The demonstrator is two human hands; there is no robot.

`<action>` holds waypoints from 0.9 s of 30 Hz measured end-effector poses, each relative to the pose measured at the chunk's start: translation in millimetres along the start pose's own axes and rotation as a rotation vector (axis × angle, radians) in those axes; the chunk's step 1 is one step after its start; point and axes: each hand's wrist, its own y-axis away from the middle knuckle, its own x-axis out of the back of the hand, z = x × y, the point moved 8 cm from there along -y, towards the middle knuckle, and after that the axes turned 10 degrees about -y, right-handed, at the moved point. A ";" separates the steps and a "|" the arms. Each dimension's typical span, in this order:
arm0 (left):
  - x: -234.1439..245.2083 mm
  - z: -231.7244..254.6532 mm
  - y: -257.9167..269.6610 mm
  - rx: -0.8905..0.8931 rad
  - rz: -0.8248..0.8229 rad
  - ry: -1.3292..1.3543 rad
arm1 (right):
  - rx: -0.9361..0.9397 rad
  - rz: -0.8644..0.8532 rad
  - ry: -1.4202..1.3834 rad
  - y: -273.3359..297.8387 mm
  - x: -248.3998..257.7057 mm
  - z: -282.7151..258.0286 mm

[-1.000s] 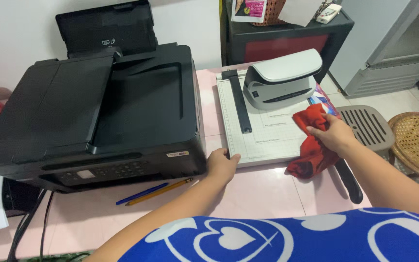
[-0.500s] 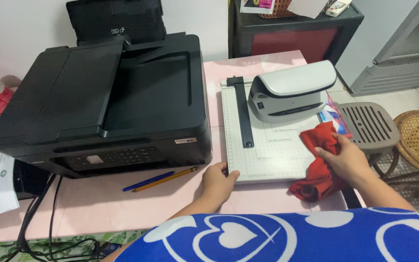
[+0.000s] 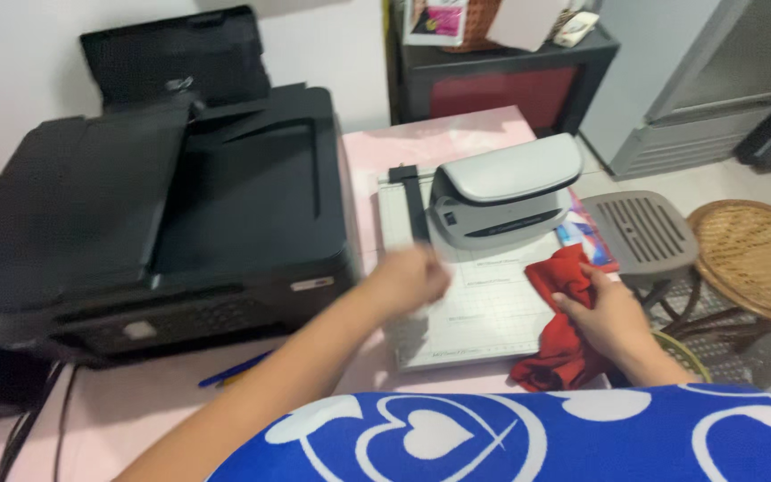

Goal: The person wipes a black printer, a white paper cutter, and a pink tabletop using a red cloth. The person moves a book and a pencil aside to access the surfaces and continues wiping different parts of the equipment and table.

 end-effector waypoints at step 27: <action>-34.2 39.4 28.6 0.078 0.009 1.576 | -0.265 0.141 -0.320 -11.3 104.1 -15.6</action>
